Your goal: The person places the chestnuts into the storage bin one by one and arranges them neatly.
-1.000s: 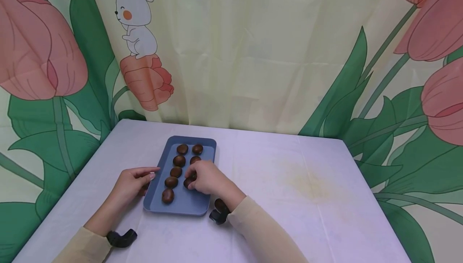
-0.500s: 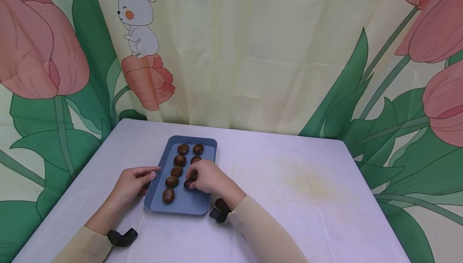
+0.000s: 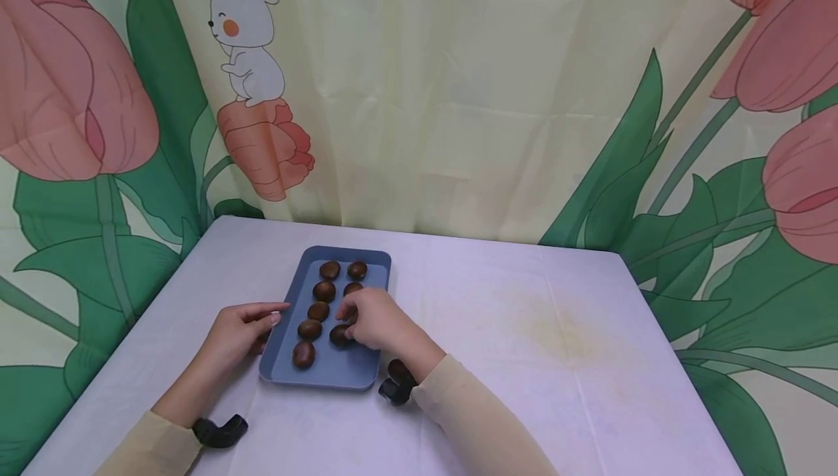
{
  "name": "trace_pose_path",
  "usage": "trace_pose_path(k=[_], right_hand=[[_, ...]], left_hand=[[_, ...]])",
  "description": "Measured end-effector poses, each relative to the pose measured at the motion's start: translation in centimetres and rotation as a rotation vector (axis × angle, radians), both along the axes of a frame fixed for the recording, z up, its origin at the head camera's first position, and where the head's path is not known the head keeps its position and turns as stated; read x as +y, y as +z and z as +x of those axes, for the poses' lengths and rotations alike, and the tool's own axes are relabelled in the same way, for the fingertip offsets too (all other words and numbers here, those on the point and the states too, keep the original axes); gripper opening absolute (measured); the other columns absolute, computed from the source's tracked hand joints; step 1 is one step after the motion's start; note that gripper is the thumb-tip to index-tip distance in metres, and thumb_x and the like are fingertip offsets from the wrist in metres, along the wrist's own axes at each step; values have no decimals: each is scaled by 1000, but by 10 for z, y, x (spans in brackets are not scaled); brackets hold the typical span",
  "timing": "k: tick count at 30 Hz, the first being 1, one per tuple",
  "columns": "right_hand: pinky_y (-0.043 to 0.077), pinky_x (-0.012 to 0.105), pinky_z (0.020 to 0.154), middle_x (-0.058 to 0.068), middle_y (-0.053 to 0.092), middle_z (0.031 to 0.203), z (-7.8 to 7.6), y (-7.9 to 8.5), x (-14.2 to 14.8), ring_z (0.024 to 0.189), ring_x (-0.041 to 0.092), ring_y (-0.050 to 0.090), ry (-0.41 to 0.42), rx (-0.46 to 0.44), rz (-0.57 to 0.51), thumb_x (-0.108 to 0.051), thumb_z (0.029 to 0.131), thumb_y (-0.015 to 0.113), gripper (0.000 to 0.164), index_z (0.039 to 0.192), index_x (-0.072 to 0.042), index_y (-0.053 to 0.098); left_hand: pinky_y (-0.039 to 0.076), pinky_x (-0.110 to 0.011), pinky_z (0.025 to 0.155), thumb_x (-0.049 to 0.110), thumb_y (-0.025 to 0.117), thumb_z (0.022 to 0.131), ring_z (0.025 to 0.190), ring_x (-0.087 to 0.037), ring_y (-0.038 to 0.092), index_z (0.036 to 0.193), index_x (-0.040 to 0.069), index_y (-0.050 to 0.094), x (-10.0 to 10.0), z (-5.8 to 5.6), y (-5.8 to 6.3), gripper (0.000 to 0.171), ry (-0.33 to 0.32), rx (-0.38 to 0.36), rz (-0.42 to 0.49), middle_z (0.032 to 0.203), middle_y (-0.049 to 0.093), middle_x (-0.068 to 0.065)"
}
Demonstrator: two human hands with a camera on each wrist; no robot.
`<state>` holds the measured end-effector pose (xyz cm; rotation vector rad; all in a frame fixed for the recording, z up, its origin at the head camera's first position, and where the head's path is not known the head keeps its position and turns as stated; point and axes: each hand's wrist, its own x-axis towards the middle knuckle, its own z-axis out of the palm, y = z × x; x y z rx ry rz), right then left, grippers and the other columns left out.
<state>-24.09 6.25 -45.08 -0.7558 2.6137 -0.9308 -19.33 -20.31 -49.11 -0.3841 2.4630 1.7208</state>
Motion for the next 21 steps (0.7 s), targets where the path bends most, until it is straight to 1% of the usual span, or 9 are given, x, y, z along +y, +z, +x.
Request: trace_pose_path(k=[2,5,10,13,16,21], right_hand=[[61,27,81,3,81,103,0,2,1,86,8,71,0,-11,-6,1,88,84,22,107,-10,81],[60,27,82,4,81,105,-2,3,2,87,7,70,-2,-16,-2,1,90,82,22,109,-11,81],[60,27,82,2,80,103,-6,5,5,88,7,69,-11,-1,-14,0,92,80,22,111,-11,81],[61,31,85,0,78,102,-9,6,5,91,10,70,-50,19,-36,-2,94,79,20,112,-11,81],[62,37,90,-2,78,103,-12,8,6,98,14,71,-103,36,-58,-2,95,78,19,110,-14,81],[61,43,96,-1,78,110,-15,10,6,111,22,71,-157,39,-64,-2,96,76,19,106,-17,81]], left_hand=[[61,-29,62,12,67,106,78,-15,69,134,8,76,0,0,0,30,1,1,0,136,72,-23],[61,-29,62,11,67,106,78,-16,69,134,8,76,0,0,-1,30,0,2,0,136,72,-23],[61,-29,63,14,68,106,82,-15,69,134,9,76,-2,0,0,30,-5,2,-3,140,70,-23],[61,-29,63,14,68,106,85,-15,69,134,9,76,-2,-1,0,30,-6,3,-8,143,68,-23],[61,-29,63,14,68,106,86,-16,68,134,9,76,-2,0,0,30,-4,1,-11,145,67,-23],[60,-29,63,14,68,106,84,-16,68,134,9,76,-1,0,0,30,-5,0,-12,145,67,-23]])
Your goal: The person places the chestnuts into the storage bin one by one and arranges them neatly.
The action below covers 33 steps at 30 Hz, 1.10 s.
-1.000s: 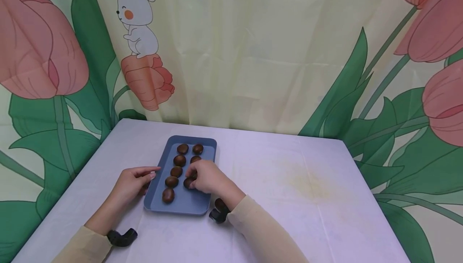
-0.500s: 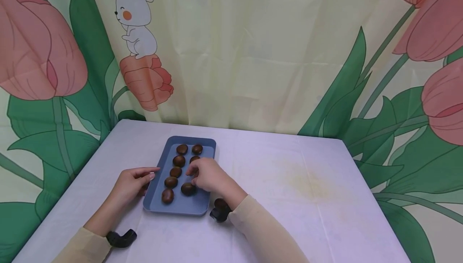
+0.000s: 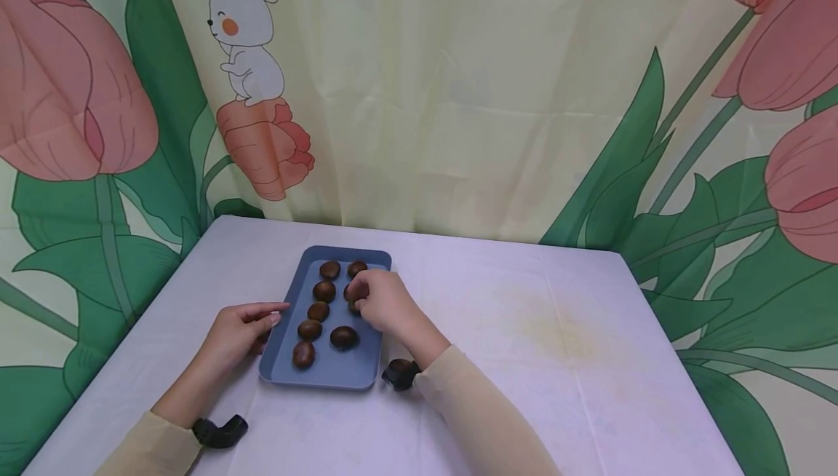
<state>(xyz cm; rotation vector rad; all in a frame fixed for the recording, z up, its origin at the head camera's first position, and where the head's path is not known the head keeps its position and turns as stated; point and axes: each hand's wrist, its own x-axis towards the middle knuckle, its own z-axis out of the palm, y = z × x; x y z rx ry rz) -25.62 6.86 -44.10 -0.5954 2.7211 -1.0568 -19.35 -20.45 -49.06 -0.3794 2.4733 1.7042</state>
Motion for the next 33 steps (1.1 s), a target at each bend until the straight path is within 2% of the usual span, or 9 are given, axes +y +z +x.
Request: trace_pose_path(k=[5,14,22,25,30,33], right_hand=[[61,45,99,3,77,117,-1,0,-1,117,26,70,4,-23,32,-2,98,73,20,109,-17,80],[61,43,99,3,78,113,0,-3,-3,108,20,70,45,-29,58,0,98,72,22,113,-12,80],[59,47,103,4,79,116,5,-2,-4,116,26,72,44,-46,20,-3,94,79,24,117,-10,80],[61,43,96,2,78,111,8,-3,-4,108,24,72,54,-36,24,-4,92,82,24,115,-11,80],[59,27,78,-1,77,99,13,-8,-6,87,10,68,115,-32,38,-4,89,86,25,112,-11,80],[57,22,74,0,76,97,16,-11,-9,82,6,65,144,-27,48,-5,88,87,24,110,-10,80]], left_hand=[[60,-29,63,15,68,106,84,-16,68,134,10,76,0,-1,-1,30,-1,2,-1,146,66,-23],[61,-30,63,15,69,106,82,-15,69,135,10,76,-1,-1,-2,30,2,-1,12,145,66,-23],[61,-29,63,13,68,106,79,-16,69,134,9,76,0,-1,-2,30,7,-1,13,144,67,-23],[61,-29,62,12,68,106,78,-16,68,134,9,76,1,0,-1,30,13,-3,15,144,68,-23],[61,-29,62,12,68,106,77,-16,68,134,9,77,1,0,-1,30,12,-1,17,143,68,-24],[61,-29,62,12,68,106,76,-17,68,134,8,76,0,0,-2,30,9,4,19,142,69,-24]])
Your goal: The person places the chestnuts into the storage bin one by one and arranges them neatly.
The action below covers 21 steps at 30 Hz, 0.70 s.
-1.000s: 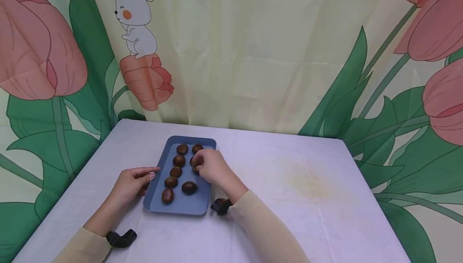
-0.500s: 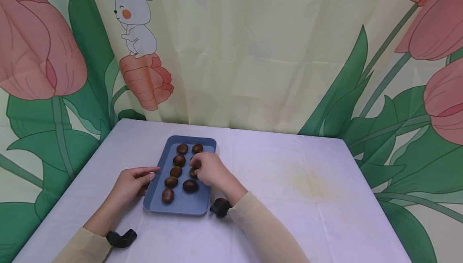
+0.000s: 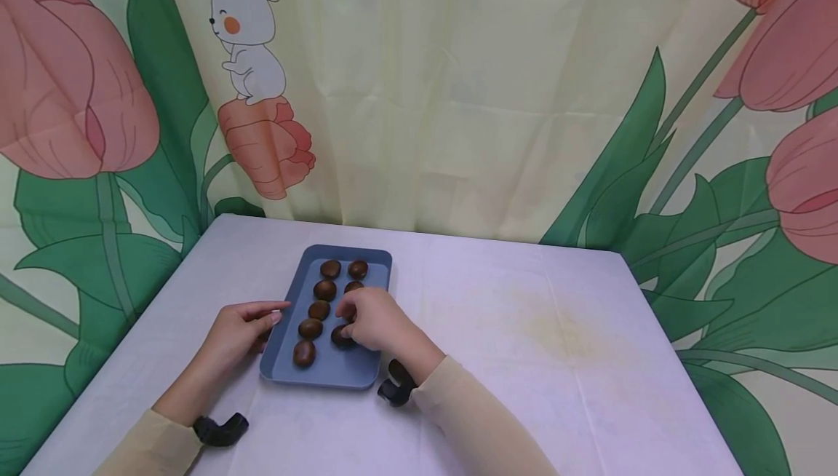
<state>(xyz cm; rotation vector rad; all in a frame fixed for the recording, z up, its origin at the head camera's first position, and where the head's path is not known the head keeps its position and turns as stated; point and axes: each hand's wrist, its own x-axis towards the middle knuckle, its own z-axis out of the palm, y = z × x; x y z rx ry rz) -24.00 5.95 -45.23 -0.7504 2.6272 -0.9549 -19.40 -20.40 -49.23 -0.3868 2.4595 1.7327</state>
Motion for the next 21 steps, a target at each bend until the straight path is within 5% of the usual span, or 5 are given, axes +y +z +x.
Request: trace_pose_path(k=[21], right_hand=[[58,22,73,-3,76,92,0,1,4,80,5,66,-3,22,-5,-2,89,84,18,104,-12,81]], left_hand=[[60,-29,60,11,68,105,70,-17,67,134,8,76,0,0,-1,30,-6,6,-6,132,73,-22]])
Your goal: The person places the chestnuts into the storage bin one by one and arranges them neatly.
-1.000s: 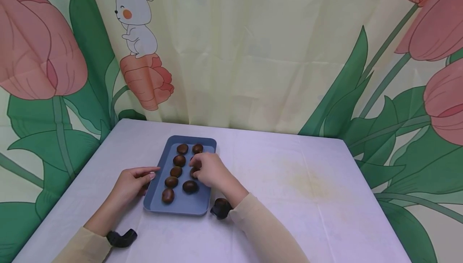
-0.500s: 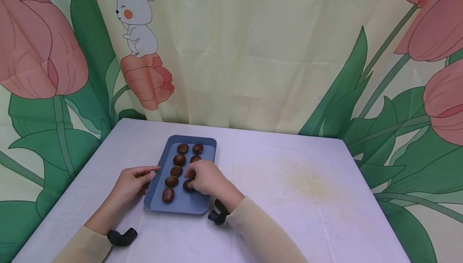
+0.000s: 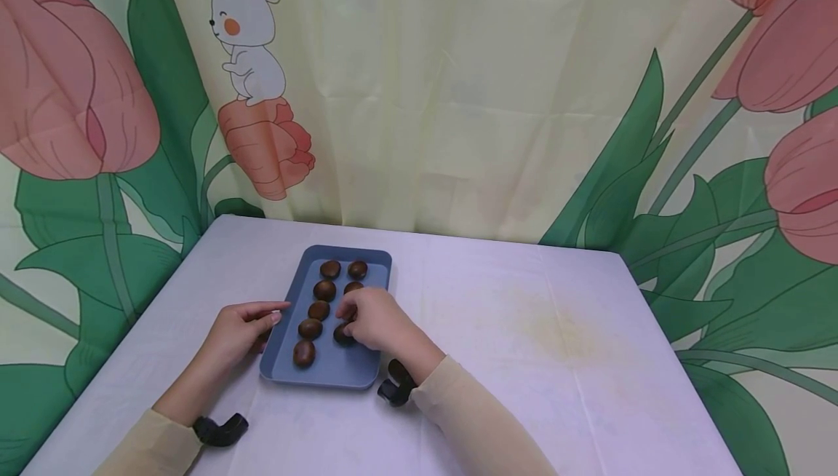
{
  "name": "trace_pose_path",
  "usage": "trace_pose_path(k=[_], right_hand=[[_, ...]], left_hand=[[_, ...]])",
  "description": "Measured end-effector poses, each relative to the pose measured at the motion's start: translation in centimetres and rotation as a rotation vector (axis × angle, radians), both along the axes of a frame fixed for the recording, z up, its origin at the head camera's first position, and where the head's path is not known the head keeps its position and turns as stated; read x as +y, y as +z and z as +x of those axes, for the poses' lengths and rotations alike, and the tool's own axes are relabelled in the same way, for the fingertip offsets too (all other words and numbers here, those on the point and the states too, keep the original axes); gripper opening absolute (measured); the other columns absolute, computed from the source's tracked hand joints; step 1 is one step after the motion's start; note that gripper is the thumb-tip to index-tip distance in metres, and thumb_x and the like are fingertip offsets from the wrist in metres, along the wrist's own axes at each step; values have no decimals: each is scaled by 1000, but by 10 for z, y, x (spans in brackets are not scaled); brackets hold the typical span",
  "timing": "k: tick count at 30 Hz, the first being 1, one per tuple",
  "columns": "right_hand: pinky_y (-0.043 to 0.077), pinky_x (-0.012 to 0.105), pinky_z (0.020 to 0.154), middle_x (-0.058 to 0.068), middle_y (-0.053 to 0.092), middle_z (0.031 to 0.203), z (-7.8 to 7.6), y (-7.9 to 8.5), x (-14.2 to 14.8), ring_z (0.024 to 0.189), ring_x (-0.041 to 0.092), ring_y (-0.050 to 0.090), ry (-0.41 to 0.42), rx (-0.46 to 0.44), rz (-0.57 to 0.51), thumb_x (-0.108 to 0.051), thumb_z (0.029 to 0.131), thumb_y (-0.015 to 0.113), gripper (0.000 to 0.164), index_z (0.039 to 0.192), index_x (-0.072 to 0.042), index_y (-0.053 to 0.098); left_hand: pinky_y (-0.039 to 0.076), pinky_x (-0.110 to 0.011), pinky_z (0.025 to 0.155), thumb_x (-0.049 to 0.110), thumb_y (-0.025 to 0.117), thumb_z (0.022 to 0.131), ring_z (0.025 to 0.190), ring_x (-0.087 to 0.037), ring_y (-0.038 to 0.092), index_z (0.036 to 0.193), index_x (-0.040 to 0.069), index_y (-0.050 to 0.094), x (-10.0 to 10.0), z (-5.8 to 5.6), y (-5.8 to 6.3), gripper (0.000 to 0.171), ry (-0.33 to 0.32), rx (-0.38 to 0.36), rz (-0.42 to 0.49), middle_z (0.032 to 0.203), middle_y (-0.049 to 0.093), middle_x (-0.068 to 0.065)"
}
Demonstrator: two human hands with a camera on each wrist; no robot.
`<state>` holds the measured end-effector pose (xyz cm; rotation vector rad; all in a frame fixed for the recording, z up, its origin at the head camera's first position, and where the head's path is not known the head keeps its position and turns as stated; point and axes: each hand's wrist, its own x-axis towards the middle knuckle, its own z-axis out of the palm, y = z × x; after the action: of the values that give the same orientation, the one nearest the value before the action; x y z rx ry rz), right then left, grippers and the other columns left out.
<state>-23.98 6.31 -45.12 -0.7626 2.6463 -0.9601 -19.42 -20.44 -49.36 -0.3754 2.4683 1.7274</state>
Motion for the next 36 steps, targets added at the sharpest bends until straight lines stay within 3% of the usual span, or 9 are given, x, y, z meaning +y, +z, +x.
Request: trace_pose_path(k=[5,14,20,25,36], right_hand=[[60,30,80,-3,78,99,1,10,12,91,10,69,-43,-41,-55,-2,92,81,20,107,-14,82],[60,30,77,10,80,108,3,18,41,94,14,70,-70,-78,-108,-3,93,79,18,108,-10,81],[61,30,71,11,80,104,10,13,59,82,16,73,-91,-151,-134,0,92,78,19,110,-6,80],[61,31,69,4,78,96,14,8,72,74,17,74,-113,-208,-123,-1,92,79,18,108,-8,79],[56,31,73,-2,77,89,25,-6,91,83,13,70,-91,-260,-53,-3,85,85,22,103,-14,79]], left_hand=[[61,-29,61,11,68,105,71,-17,69,134,8,76,-1,0,0,30,-5,2,-5,133,73,-23],[61,-30,62,11,68,105,73,-17,69,134,8,76,-2,0,-1,30,-12,1,-11,133,73,-23],[60,-30,61,13,68,106,74,-17,68,135,8,76,-2,0,0,31,-16,4,-21,134,72,-23],[61,-30,61,12,68,105,75,-17,69,134,7,76,-1,0,1,30,-16,3,-21,133,73,-23],[61,-30,61,10,67,105,69,-17,68,133,6,76,0,1,2,30,-9,3,-21,128,74,-23]])
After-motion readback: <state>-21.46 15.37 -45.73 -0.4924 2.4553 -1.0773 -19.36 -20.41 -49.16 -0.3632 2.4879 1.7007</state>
